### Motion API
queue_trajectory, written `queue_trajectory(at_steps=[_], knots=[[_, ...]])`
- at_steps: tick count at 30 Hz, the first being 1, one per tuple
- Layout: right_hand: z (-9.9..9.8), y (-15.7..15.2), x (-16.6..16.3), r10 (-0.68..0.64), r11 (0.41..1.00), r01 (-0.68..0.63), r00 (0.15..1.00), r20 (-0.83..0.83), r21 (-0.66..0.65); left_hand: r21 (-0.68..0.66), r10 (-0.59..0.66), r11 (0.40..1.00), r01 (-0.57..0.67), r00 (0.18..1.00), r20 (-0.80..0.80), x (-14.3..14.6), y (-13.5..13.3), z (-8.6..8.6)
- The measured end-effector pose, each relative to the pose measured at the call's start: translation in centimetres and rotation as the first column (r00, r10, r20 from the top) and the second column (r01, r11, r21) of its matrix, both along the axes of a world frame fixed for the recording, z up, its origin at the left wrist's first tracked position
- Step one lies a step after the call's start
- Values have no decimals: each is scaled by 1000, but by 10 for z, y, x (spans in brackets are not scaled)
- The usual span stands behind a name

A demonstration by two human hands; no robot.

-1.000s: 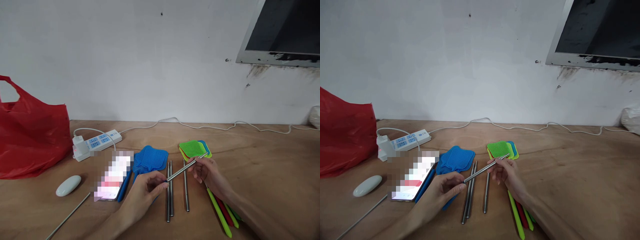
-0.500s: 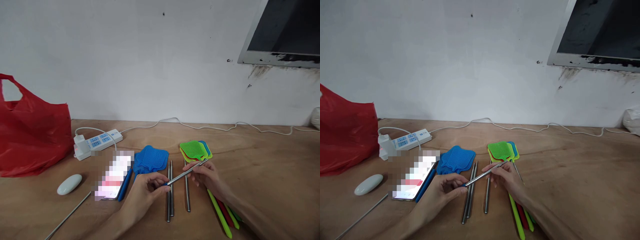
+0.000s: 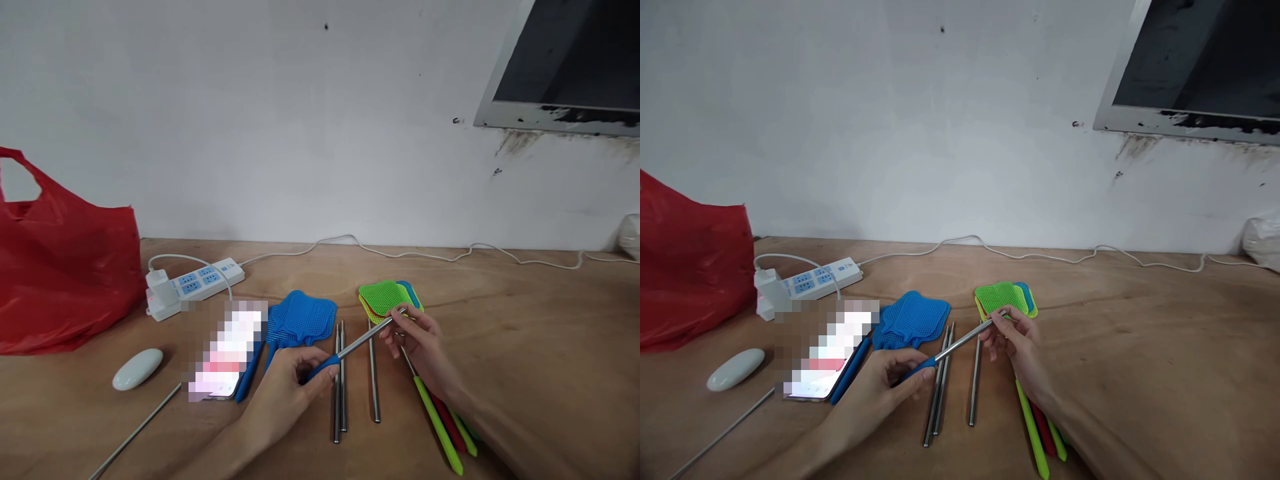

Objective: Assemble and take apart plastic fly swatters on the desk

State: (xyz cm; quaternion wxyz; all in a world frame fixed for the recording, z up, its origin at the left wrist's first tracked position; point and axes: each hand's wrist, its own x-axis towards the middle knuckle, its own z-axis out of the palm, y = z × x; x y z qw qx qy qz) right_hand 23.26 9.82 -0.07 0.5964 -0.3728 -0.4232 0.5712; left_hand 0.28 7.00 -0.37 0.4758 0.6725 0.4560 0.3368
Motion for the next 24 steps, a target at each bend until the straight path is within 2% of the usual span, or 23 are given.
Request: queue_trajectory(at_steps=[4, 10, 15, 20, 24], knots=[[-10, 0, 2, 84, 995, -87, 993, 85, 43, 5, -59, 998, 59, 997, -50, 0, -2, 1], [-10, -2, 2, 154, 982, -176, 957, 247, 70, 198, -9, 978, 64, 965, -264, 0, -6, 0], [-6, -6, -3, 157, 980, -187, 939, 306, 72, 143, -117, 977, 156, 961, -249, 2, -10, 7], [-12, -4, -2, 66, 988, -101, 960, 271, 118, 148, -180, 966, 213, 961, -211, 3, -9, 12], [-8, -1, -1, -177, 977, 166, 981, 75, 136, 78, -213, 971, 225, 967, -144, 4, -8, 12]])
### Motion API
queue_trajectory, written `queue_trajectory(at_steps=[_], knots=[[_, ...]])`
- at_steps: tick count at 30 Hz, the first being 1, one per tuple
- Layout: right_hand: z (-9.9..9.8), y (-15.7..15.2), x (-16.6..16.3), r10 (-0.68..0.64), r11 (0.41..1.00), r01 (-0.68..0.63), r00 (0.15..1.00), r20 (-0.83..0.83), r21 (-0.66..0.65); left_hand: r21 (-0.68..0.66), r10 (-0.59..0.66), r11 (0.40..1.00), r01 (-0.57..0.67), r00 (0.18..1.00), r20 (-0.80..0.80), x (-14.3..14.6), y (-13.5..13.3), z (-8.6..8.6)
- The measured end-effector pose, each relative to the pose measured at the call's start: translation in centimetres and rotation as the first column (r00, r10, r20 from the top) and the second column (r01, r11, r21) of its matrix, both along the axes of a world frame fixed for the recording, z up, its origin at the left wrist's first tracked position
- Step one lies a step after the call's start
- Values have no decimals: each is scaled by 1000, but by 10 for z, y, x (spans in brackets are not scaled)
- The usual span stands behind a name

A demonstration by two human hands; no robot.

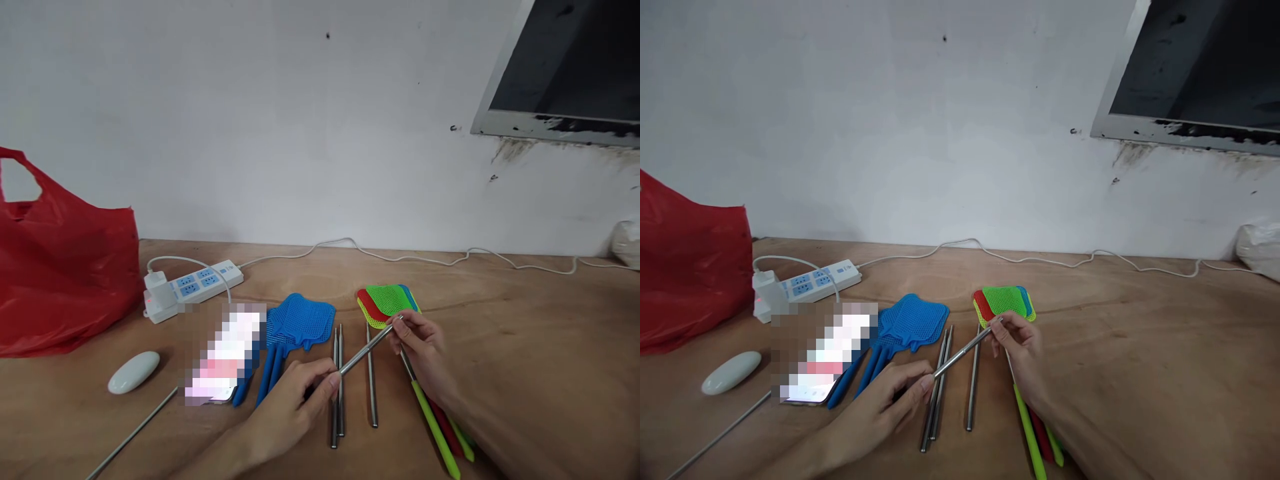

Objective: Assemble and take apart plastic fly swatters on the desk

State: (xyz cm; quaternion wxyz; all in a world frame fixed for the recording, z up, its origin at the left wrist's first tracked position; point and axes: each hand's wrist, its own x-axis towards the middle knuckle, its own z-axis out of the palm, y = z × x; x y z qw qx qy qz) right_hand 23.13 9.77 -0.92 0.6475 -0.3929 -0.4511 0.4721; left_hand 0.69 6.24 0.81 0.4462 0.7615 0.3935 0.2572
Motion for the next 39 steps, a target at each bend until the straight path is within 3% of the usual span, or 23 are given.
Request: queue_trajectory(at_steps=[4, 11, 17, 20, 24, 26, 31, 34, 36, 37, 39], knots=[[7, 0, -3, -93, 996, 94, 991, -92, 6, -88, -5, 996, 8, 999, 38, 2, 0, -2], [9, -1, -3, -76, 997, 73, 993, -95, -31, -179, 29, 984, -25, 999, 21, 0, -4, -1], [11, 0, -1, -65, 997, 60, 993, -94, -58, 32, 33, 999, -29, 993, -109, -1, -8, -2], [8, -3, -1, -7, 997, 3, 998, -55, -72, 39, 87, 996, -83, 989, -117, 2, -12, -12], [2, -10, -5, 258, 961, -248, 963, 72, -121, 27, 105, 994, -102, 988, -116, 6, -15, -21], [1, -12, -7, 331, 938, -316, 939, 95, -145, 28, 103, 995, -101, 989, -110, 7, -14, -21], [2, -11, -10, 318, 940, -299, 941, 111, -162, 19, 93, 996, -91, 990, -102, 7, -9, -14], [6, -10, -8, 266, 959, -260, 963, 35, -114, 104, 151, 984, -142, 985, -83, 3, -6, -5], [10, -8, -5, 200, 973, -205, 978, -55, -103, 234, 195, 957, -172, 978, -78, -3, -2, -1], [12, -7, -3, 157, 979, -168, 983, -97, -112, 324, 225, 929, -180, 969, -105, -7, 1, -1], [15, -4, 2, 69, 985, -92, 985, -158, -144, 530, 354, 817, -227, 923, -150, -16, 10, -5]])
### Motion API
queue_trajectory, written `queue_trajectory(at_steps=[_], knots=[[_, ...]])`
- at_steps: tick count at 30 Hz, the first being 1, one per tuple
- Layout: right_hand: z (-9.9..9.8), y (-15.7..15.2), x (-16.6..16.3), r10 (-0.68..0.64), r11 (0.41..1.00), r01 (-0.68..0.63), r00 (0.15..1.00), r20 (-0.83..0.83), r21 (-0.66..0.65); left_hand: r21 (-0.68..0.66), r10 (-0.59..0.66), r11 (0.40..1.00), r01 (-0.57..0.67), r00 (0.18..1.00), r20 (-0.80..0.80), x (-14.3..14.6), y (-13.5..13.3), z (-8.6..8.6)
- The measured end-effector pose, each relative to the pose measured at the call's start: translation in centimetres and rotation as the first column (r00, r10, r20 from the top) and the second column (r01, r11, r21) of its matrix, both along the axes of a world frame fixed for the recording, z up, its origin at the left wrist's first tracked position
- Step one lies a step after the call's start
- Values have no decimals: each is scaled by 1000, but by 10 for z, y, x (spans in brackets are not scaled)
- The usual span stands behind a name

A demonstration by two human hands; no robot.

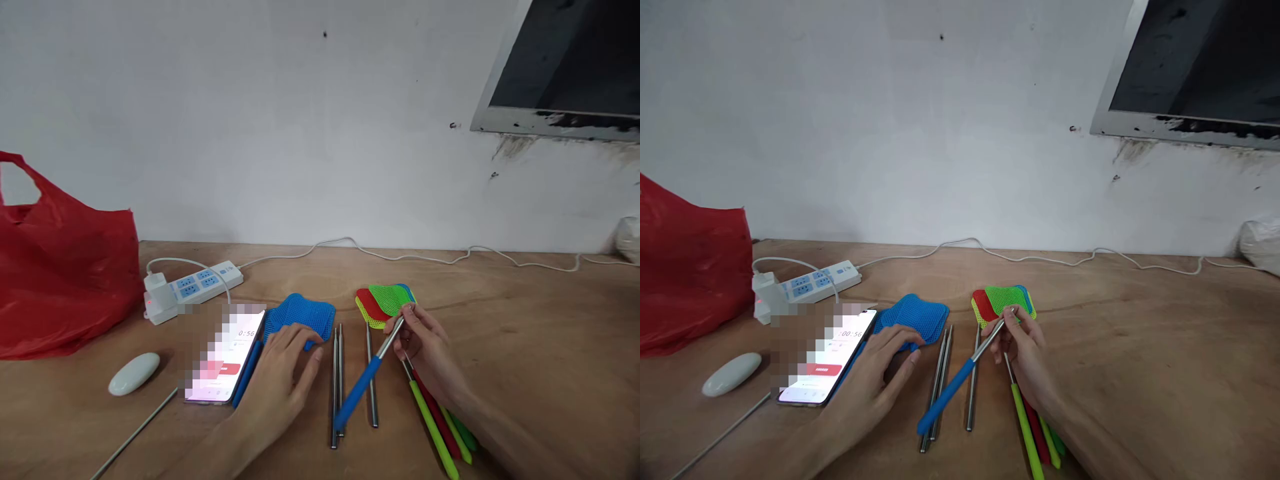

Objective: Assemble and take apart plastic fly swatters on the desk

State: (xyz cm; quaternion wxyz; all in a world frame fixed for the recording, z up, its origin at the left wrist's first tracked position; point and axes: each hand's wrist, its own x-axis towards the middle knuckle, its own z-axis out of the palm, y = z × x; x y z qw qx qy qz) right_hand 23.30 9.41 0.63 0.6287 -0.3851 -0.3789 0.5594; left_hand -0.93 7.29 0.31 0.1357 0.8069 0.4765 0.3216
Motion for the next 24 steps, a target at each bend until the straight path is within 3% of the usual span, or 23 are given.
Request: queue_trajectory(at_steps=[3, 6, 14, 19, 24], knots=[[0, 5, 5, -66, 996, 65, 998, -25, -59, 223, 156, 969, -108, 965, -210, -11, 14, -16], [-4, 7, 5, -71, 994, 71, 997, 8, -88, 280, 197, 956, -92, 906, -375, -13, 20, -28], [-4, 3, 1, -14, 995, 22, 997, 77, -102, 285, 270, 946, -153, 860, -433, -11, 19, -24], [-4, 2, -1, -1, 994, 13, 995, 100, -110, 194, 194, 974, -113, 860, -473, -19, 25, -35], [-3, 1, -4, 2, 995, 11, 991, 136, -101, 97, 139, 989, -109, 905, -402, -18, 26, -24]])
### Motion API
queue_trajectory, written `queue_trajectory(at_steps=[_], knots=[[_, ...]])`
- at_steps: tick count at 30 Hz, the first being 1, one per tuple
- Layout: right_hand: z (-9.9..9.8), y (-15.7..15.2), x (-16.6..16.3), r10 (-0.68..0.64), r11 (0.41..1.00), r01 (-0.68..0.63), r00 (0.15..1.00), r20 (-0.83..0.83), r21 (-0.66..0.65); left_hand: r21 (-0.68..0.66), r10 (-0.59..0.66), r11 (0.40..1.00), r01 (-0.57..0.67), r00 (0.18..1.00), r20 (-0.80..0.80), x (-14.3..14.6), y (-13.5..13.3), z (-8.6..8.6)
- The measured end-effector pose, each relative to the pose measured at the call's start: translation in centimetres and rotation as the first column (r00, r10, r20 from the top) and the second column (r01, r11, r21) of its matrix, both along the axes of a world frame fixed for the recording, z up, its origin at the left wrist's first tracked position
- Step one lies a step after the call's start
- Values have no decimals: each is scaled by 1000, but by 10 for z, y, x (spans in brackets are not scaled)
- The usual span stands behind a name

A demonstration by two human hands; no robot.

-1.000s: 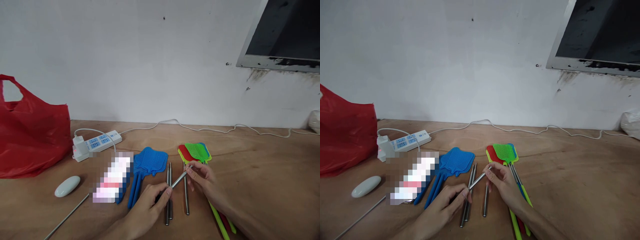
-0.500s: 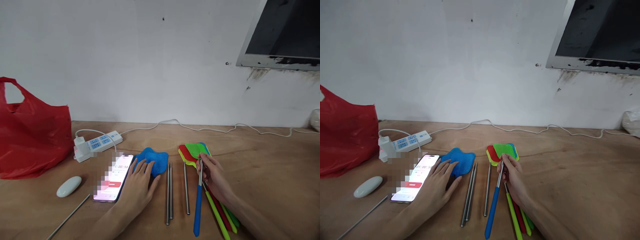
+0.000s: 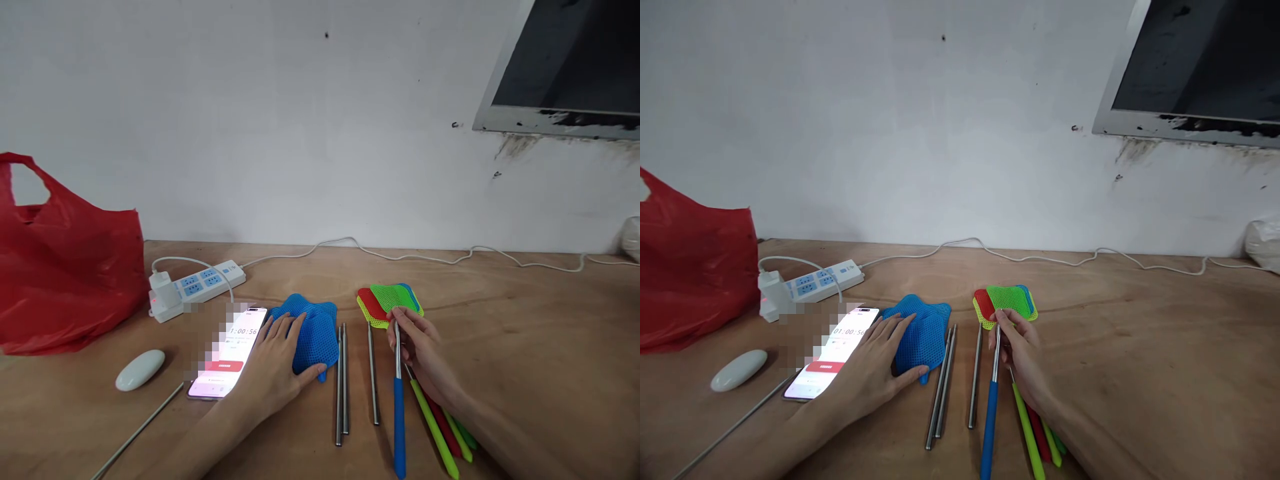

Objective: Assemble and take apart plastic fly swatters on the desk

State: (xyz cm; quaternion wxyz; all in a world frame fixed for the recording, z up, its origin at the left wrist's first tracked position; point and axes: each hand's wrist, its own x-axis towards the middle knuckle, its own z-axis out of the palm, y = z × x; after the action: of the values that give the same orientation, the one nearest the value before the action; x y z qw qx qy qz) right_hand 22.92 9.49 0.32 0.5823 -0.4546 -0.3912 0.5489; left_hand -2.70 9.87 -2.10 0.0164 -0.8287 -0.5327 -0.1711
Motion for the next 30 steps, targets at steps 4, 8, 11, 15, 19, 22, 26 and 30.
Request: queue_trajectory(at_steps=[4, 8, 11, 15, 19, 22, 26, 30], knots=[[0, 2, 0, 0, 1000, 0, 1000, 12, -3, -66, 42, 997, -31, 984, 171, 1, 2, 9], [1, 2, 1, 26, 1000, -27, 1000, -9, -12, -125, 66, 992, -12, 898, 436, 0, 1, 18], [1, 0, 0, 96, 995, -96, 995, -40, 19, -195, 122, 981, -1, 784, 609, 2, -3, 26], [-4, -3, -1, 240, 969, -234, 966, -90, 74, -378, 272, 921, 93, 540, 797, 7, -6, 31], [-6, -4, 1, 321, 945, -323, 946, 33, 51, -402, 335, 894, 198, 303, 892, 9, -4, 30], [-4, -6, 1, 447, 893, -448, 878, 171, -35, -409, 357, 873, 266, 222, 907, 10, -4, 30], [-4, -9, -1, 593, 801, -589, 759, 269, -106, -433, 381, 844, 317, 212, 900, 14, -8, 29], [-7, -9, -2, 652, 750, -653, 704, 280, -105, -426, 369, 847, 318, 226, 902, 16, -8, 23]])
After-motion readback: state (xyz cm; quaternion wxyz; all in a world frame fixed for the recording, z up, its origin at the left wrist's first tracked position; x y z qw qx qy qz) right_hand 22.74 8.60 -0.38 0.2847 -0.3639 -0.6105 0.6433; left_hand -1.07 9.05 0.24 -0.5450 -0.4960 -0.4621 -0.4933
